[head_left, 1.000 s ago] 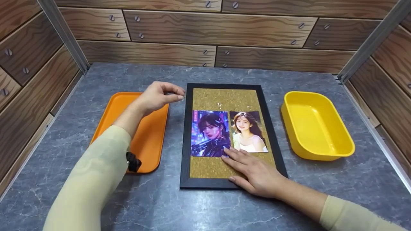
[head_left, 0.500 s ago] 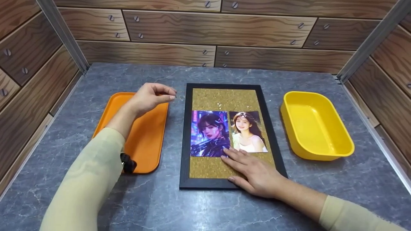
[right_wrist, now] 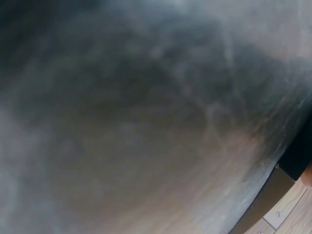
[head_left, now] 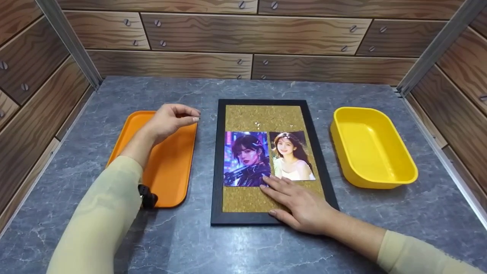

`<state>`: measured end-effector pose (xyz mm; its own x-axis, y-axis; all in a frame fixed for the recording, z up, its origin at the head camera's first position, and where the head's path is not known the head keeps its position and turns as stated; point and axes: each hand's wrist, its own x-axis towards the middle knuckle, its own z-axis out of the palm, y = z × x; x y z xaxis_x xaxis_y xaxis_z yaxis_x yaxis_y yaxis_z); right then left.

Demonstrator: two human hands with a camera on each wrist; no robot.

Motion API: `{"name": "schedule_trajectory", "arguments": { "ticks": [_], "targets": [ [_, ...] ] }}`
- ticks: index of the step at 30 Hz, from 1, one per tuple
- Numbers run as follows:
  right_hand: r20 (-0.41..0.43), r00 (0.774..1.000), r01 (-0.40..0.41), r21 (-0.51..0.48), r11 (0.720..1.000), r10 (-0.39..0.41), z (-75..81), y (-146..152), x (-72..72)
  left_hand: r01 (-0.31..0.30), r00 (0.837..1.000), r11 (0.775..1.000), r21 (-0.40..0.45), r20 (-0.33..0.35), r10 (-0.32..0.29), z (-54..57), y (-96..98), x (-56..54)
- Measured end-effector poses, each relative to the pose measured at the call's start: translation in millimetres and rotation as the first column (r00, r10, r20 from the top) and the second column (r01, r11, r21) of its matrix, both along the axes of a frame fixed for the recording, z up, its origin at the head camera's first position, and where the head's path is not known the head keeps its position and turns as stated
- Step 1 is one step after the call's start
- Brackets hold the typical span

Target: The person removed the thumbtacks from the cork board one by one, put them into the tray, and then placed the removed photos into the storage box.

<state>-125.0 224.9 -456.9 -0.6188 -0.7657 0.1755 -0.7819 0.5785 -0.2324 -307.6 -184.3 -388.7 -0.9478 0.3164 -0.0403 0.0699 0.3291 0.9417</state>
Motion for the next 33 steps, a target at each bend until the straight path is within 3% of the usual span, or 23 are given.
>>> {"name": "schedule_trajectory", "arguments": {
  "ticks": [11,19,33],
  "targets": [
    [0.000,1.000,0.002,0.002,1.000,-0.002,0.4,-0.3,-0.3,-0.030,0.997,0.999,0.019,0.065,0.029,-11.0,-22.3,4.4],
    [0.005,1.000,0.008,0.003,1.000,-0.008,-0.3,-0.4,0.5,-0.046,0.996,0.998,-0.031,0.075,0.049,-17.5,-34.6,5.2],
    [0.011,1.000,0.004,0.005,1.000,-0.004,1.4,-0.4,0.4,-0.052,0.996,0.989,-0.138,0.069,0.062,-18.6,-48.0,8.3]
  ]
}}
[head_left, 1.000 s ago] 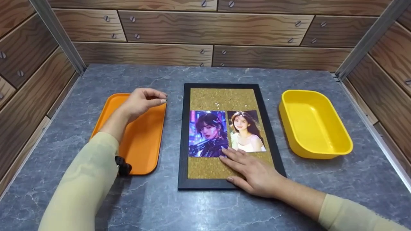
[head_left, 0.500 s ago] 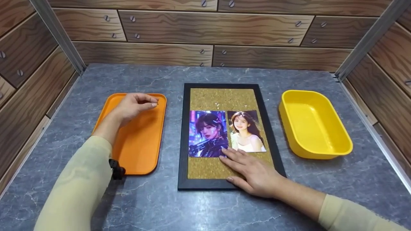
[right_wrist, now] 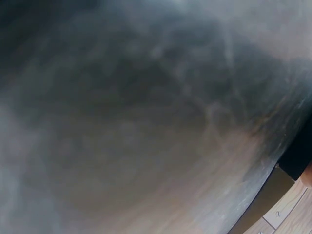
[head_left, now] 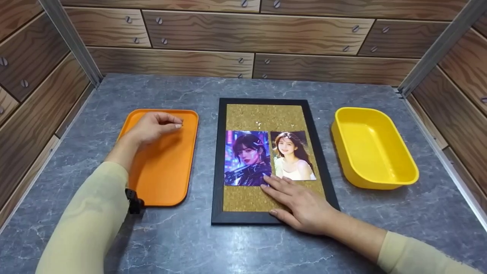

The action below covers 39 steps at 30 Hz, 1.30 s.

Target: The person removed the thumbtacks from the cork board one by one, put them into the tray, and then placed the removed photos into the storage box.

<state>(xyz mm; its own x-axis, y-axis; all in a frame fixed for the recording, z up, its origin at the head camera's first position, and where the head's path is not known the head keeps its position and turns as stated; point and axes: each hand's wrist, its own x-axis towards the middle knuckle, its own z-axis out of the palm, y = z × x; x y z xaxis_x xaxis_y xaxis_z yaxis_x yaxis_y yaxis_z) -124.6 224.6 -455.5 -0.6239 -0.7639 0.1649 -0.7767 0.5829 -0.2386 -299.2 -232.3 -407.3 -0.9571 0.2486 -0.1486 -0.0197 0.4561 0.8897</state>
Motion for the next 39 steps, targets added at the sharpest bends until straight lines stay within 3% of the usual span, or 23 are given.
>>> {"name": "schedule_trajectory", "arguments": {
  "ticks": [6,30,39],
  "targets": [
    [0.011,1.000,0.012,0.014,1.000,-0.012,1.0,-0.2,-0.6,0.000,1.000,1.000,0.004,-0.014,0.000,-6.0,-4.3,0.4],
    [0.001,1.000,-0.005,-0.005,1.000,0.005,-0.7,-0.3,-0.1,0.025,0.999,0.999,0.045,0.033,-0.026,-21.2,-4.8,3.0],
    [0.021,1.000,0.007,0.014,1.000,-0.007,0.2,-0.3,-0.1,0.039,0.998,0.999,0.018,0.052,-0.040,-24.4,-5.7,1.7]
  ]
}}
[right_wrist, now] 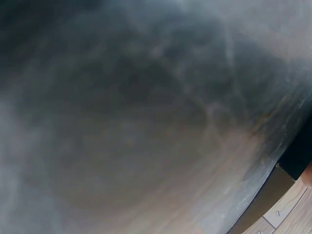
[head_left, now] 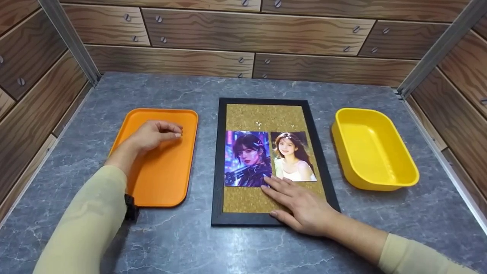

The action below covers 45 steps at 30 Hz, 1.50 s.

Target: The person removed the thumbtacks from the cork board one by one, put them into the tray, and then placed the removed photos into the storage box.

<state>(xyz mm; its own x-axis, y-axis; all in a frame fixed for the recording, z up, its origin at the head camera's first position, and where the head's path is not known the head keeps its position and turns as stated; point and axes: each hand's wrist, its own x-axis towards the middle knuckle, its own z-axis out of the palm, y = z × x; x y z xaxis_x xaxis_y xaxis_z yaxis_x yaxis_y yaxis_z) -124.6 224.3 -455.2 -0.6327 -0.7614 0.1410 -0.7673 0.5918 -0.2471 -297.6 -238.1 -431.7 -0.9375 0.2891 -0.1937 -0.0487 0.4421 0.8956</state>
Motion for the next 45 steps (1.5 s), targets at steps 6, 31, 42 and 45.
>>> {"name": "schedule_trajectory", "arguments": {
  "ticks": [6,31,42,45],
  "targets": [
    [-0.004,1.000,0.005,0.008,1.000,-0.005,1.0,0.2,0.3,0.007,1.000,1.000,0.021,0.010,-0.007,-1.6,0.3,0.8],
    [-0.005,1.000,0.014,0.016,1.000,-0.013,1.5,0.7,1.0,0.036,0.999,0.999,0.028,-0.008,-0.036,-7.1,1.8,2.9],
    [0.000,1.000,0.006,0.004,1.000,-0.006,1.5,0.6,0.5,0.052,0.998,0.999,0.002,-0.022,-0.052,-4.7,4.4,5.8],
    [-0.013,1.000,-0.002,-0.005,1.000,0.002,0.4,0.3,0.5,0.054,0.998,0.998,-0.018,-0.029,-0.055,-5.6,3.7,5.7]
  ]
}}
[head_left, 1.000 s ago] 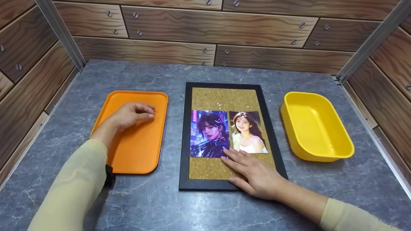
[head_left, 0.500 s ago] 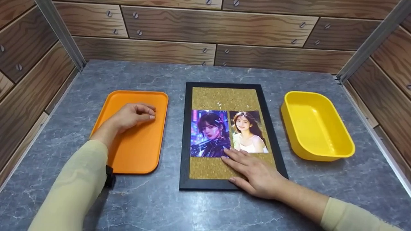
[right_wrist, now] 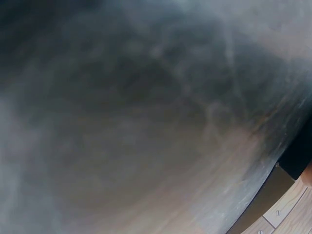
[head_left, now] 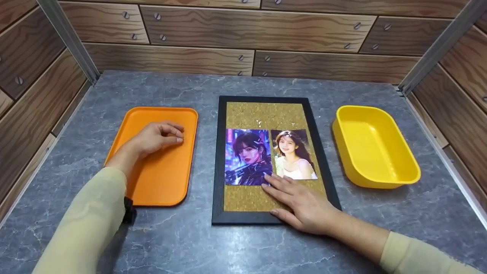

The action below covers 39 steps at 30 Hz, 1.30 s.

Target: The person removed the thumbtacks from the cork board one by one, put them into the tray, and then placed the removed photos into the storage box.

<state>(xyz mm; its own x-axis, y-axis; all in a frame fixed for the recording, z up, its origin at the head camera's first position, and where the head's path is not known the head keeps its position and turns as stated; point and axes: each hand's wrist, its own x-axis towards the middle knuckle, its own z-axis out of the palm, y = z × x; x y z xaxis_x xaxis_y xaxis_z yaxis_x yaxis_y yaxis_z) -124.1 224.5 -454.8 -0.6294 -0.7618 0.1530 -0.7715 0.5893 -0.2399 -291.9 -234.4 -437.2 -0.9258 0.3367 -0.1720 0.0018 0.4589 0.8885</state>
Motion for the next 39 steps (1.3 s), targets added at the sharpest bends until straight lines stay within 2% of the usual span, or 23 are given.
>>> {"name": "schedule_trajectory", "arguments": {
  "ticks": [6,20,39],
  "targets": [
    [-0.025,1.000,-0.018,-0.014,1.000,0.018,-0.7,-0.5,-0.1,-0.001,1.000,1.000,-0.008,-0.001,0.001,-1.5,0.1,-0.4],
    [-0.019,1.000,-0.007,-0.011,1.000,0.007,-1.1,-0.8,0.5,0.012,1.000,1.000,-0.027,-0.003,-0.012,-2.8,-1.6,-1.6],
    [0.002,1.000,0.004,-0.001,1.000,-0.004,-0.7,-0.4,0.9,-0.006,0.999,0.999,0.037,0.039,0.005,1.8,-0.6,0.4]
  ]
}}
